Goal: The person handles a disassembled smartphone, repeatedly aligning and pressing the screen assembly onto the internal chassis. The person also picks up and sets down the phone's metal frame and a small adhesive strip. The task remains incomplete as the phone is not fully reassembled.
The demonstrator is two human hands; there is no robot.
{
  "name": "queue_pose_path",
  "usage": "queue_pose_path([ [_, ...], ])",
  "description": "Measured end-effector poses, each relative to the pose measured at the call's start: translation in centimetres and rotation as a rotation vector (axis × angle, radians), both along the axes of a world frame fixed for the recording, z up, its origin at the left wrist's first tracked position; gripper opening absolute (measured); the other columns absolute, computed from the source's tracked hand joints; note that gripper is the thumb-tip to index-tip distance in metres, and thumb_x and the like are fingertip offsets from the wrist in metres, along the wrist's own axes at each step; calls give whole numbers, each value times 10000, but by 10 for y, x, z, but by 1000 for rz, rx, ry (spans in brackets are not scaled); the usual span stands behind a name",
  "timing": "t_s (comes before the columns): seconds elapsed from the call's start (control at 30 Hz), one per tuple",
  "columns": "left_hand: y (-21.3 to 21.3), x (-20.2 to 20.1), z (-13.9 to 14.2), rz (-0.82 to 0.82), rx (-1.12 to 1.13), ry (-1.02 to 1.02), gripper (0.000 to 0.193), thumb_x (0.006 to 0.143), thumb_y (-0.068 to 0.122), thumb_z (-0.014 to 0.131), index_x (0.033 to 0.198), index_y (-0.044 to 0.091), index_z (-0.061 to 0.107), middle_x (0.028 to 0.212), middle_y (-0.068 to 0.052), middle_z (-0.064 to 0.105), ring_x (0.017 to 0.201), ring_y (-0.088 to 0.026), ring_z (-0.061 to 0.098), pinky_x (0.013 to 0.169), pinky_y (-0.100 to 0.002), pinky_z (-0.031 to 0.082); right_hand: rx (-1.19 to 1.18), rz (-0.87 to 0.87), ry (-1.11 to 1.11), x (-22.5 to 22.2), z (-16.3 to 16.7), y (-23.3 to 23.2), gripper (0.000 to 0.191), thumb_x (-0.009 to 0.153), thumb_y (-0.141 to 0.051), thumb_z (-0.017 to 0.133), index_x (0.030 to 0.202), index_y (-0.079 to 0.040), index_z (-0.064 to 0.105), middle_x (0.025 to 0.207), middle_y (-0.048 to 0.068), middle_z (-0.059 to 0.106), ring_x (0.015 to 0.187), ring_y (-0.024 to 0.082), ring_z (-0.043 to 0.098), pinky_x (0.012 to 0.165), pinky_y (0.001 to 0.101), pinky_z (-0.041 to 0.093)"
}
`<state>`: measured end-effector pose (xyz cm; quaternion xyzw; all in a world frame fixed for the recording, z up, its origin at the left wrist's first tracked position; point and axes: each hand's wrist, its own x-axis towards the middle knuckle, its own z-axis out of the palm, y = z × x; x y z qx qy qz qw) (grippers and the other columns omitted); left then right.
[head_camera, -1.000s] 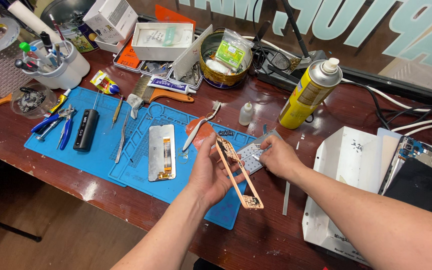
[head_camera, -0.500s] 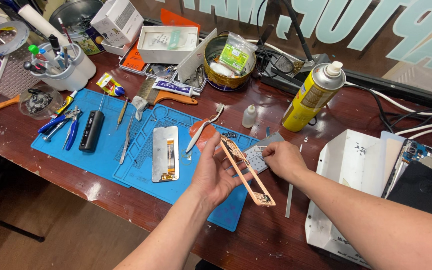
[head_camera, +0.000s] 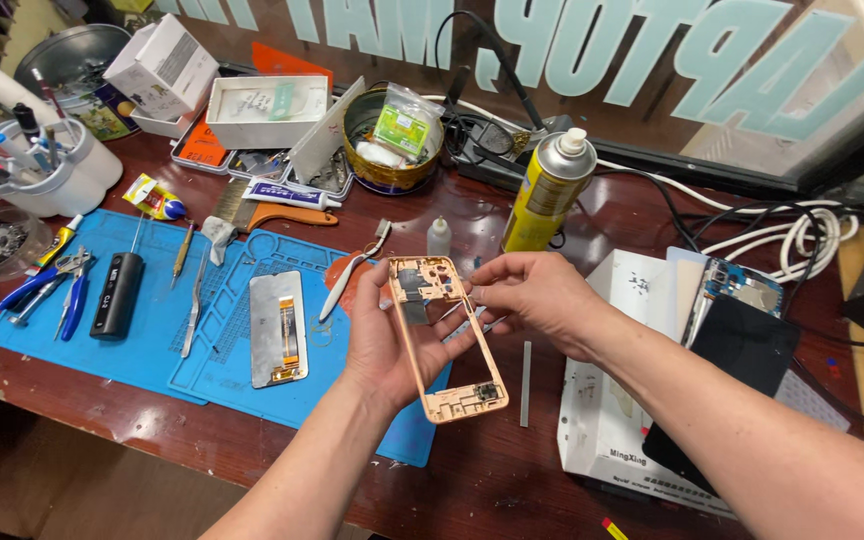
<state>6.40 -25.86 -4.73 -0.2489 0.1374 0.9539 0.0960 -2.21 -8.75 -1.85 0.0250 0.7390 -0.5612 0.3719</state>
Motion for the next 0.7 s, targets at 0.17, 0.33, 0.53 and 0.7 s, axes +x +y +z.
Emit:
queue_pose_path([
  [0.17,22,-7,11,27,81,-61,599,964,505,417,1236,0,590,1162,-217,642,1116,-384,620,1003,-631,507,-164,-37,27,3,10,20,242,848,-59,765,1067,18,698,868,76,738,671,115,682,620,240,589],
  [0.33,37,-11,12,-41,73,-21,611,959,507,395,1257,10,587,1188,-228,638,1115,-391,621,990,-631,510,-207,-72,-33,4,12,44,235,857,-30,735,1082,12,685,903,80,735,684,113,687,635,239,604],
  [0.53,44,-17,17,-127,-28,86,657,988,518,353,1278,-26,578,1191,-242,646,1079,-391,646,970,-597,538,-260,-56,-90,-1,13,59,205,853,-10,735,1045,16,668,924,108,719,690,156,704,635,256,608],
  [0.7,48,-15,29,-195,-136,147,664,976,538,328,1256,0,598,1151,-225,660,1058,-360,655,948,-599,558,-203,-8,-125,-7,20,66,162,864,-14,727,1006,16,653,907,115,710,708,179,723,622,258,614],
])
